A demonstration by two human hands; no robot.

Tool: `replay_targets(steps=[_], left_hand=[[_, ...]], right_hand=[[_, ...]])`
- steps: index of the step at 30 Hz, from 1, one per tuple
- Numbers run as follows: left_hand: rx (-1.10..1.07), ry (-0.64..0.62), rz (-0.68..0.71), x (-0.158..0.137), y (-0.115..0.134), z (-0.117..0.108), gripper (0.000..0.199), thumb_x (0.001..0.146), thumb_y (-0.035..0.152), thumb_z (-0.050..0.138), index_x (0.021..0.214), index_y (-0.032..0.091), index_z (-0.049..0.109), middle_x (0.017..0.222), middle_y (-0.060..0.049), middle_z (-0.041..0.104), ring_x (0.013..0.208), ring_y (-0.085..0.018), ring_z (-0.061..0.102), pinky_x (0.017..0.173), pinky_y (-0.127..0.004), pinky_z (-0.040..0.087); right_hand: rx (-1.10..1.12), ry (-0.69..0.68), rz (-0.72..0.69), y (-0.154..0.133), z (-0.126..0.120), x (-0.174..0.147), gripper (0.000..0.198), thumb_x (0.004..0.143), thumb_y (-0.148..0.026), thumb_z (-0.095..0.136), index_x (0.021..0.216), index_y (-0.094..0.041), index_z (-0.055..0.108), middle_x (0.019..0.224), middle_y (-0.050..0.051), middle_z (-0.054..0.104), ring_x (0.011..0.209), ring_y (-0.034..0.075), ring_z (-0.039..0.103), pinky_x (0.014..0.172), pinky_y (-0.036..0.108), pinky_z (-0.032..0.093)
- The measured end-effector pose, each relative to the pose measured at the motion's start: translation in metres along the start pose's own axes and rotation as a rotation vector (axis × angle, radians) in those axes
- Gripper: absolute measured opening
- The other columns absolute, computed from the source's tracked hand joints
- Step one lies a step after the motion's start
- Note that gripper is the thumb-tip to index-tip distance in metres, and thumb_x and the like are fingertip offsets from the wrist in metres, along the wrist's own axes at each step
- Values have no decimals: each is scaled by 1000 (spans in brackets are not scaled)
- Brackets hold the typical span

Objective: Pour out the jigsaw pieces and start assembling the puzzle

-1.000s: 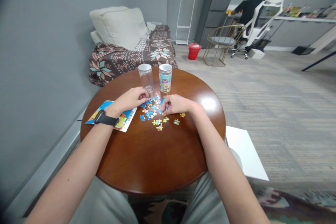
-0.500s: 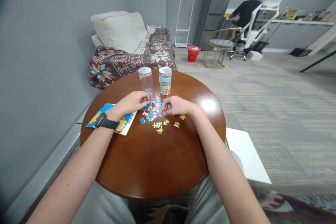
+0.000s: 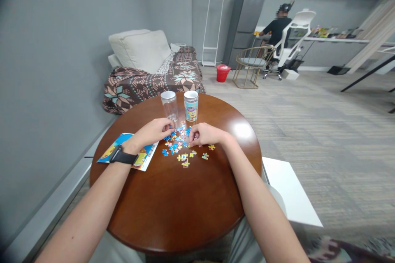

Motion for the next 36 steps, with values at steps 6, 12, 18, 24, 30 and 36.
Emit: replay_targets(steps=[6,12,18,24,30,36], left_hand=[[-46,-40,52,-1,3,0,13,86,26,50,83,19,61,77,-1,62,67,-14,54,62,-25,37],[-35,-63,83,-1,7,1,16,87,27,50,77,19,58,72,-1,59,64,-14,51,59,-25,34],[-42,-73,84,-2,8,-1,16,88,27,49,79,19,60,72,-1,59,64,-14,51,60,-25,34],[-50,-73,87,-1,7,0,16,87,27,48,80,19,59,73,-1,59,64,-14,52,59,-25,34],[-42,-77,89,-2,10,-2,16,86,26,48,78,19,58,71,-1,59,63,-14,51,59,-26,34],[-36,-75,88,-2,10,-2,16,87,27,48,80,19,60,73,-1,60,65,-15,53,61,-26,35]], right_hand=[[226,76,-17,2,1,4,18,72,-27,70,83,-13,67,60,-3,61,52,8,51,55,21,39],[623,170,57,8,-1,9,21,70,-22,74,88,-14,65,71,0,66,60,9,58,56,19,44],[943,197,216,14,-4,8,11,72,-11,74,79,-12,66,65,-1,63,54,5,57,56,15,50],[948,150,246,15,-5,7,18,76,-7,69,93,-12,65,70,0,67,55,7,64,54,15,54],[1027,132,129,14,-3,5,44,70,-9,77,108,-16,57,81,0,71,62,7,65,61,17,57],[1028,156,172,16,-4,8,32,71,-8,77,98,-14,62,80,2,72,71,9,68,68,17,58]])
Point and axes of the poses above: each hand's wrist, its own x-axis towards the middle knuckle, its own z-axis out of the palm, y = z × x, the point moved 2 cm from there along x, towards the middle knuckle
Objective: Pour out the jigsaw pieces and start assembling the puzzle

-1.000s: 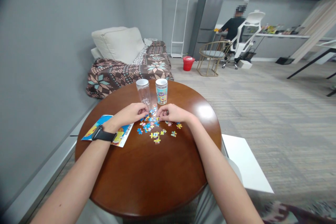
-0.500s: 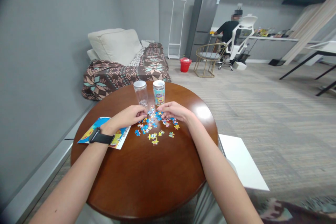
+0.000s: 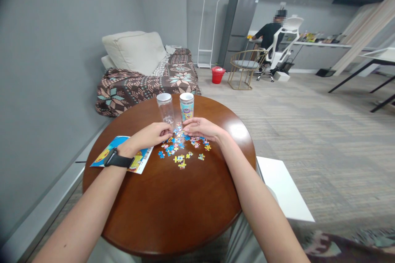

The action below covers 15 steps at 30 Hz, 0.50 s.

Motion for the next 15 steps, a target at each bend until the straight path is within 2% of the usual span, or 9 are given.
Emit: replay_targets(steps=[2,10,15], left_hand=[[3,0,7,0,-1,1,16,87,27,48,80,19,60,73,-1,61,65,-15,53,61,-25,35],[9,-1,11,0,-1,1,16,87,26,48,78,19,59,72,-1,60,64,-14,52,60,-25,34],[-1,-14,-3,0,2,-1,16,87,27,48,78,19,59,72,-1,60,64,-14,52,60,-25,34]], right_hand=[[-6,12,-2,0,-1,1,31,70,-8,78,96,-14,64,82,3,72,74,9,68,69,17,58],[-27,-4,10,0,1,0,24,69,-9,78,89,-13,65,70,-2,67,58,4,61,53,12,52],[8,39,-15,-1,0,-1,23,69,-6,77,87,-13,66,84,4,74,76,9,69,68,14,56]])
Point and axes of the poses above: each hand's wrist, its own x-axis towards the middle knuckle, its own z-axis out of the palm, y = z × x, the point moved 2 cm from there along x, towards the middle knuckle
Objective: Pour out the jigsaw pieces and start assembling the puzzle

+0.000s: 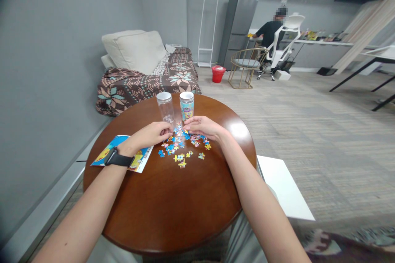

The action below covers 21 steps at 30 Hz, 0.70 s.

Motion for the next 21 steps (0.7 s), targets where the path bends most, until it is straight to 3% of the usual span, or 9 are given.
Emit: replay_targets(steps=[3,12,21], left_hand=[[3,5,2,0,0,0,17,87,28,49,78,19,60,73,-1,60,64,-14,52,61,-26,34],[-3,5,-3,2,-5,3,16,86,27,49,80,19,61,73,-1,61,65,-14,53,60,-25,35],[-8,-1,-7,1,-3,2,16,85,26,48,82,18,62,74,-2,62,65,-14,54,61,-25,37]], right_hand=[[8,-20,-15,0,-3,0,29,66,-3,78,90,-14,66,87,5,74,81,11,70,73,19,59],[-65,-92,7,-1,-4,0,38,59,-7,82,92,-14,66,82,2,74,69,9,68,66,19,57],[-77,-132,-41,-2,1,-1,32,63,-15,83,89,-14,66,86,4,74,67,8,65,62,18,54]])
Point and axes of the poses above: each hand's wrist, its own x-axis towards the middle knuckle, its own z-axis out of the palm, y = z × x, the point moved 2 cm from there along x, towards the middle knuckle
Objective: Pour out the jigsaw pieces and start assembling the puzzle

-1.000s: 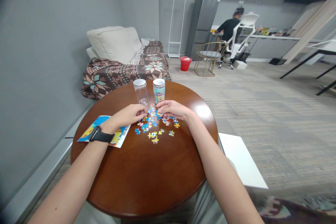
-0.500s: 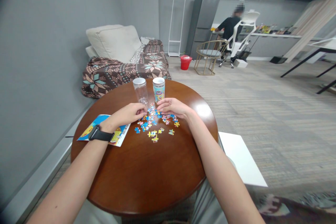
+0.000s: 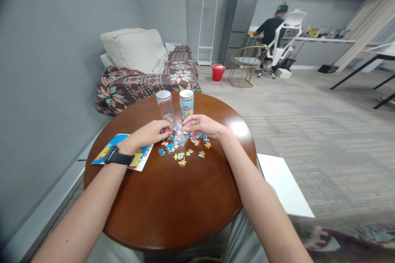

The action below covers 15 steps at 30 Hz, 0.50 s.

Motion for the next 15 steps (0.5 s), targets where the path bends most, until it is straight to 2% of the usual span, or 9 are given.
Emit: replay_targets(steps=[7,10,15], left_hand=[[9,-5,-2,1,0,0,16,85,26,48,82,18,61,74,-2,62,65,-15,54,62,-25,37],[8,-9,-1,0,-1,1,16,86,27,48,81,18,60,74,-2,62,65,-15,53,61,-25,37],[4,-8,1,-1,-1,1,16,86,28,48,80,18,59,73,-1,60,64,-14,52,61,-25,36]], right_hand=[[5,0,31,4,-3,1,32,62,-10,82,89,-14,66,91,5,74,71,9,66,65,18,56],[2,-13,42,2,-2,-1,36,60,-12,84,91,-14,65,84,2,73,66,8,66,64,18,57],[-36,-102,71,0,0,-5,35,61,-22,87,79,-14,57,75,-1,69,68,12,70,64,21,59]])
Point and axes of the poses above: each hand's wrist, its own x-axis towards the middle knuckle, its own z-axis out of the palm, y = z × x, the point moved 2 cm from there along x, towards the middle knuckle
